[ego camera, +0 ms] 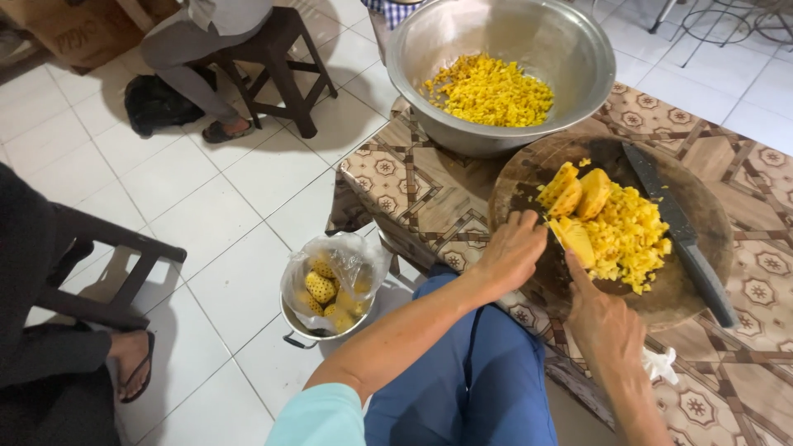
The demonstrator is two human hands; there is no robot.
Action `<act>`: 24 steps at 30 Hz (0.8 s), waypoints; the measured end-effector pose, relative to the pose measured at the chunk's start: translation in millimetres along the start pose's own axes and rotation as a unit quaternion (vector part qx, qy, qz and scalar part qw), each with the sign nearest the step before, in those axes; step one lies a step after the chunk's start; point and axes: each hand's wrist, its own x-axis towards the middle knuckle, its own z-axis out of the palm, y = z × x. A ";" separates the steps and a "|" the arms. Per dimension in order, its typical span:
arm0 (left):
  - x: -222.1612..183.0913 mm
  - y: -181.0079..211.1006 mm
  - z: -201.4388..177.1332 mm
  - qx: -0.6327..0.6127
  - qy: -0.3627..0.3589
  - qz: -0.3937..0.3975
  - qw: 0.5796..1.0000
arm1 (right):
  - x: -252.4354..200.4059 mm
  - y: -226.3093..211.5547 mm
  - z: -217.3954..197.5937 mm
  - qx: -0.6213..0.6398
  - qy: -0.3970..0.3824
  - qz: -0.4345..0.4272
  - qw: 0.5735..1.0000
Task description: Chopping yellow fruit into small pieces on a wooden board and transferring them to a bowl.
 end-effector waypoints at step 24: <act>-7.1 -11.6 14.5 -0.107 0.045 -0.012 0.993 | -28.5 21.5 18.9 0.006 0.174 -0.103 0.979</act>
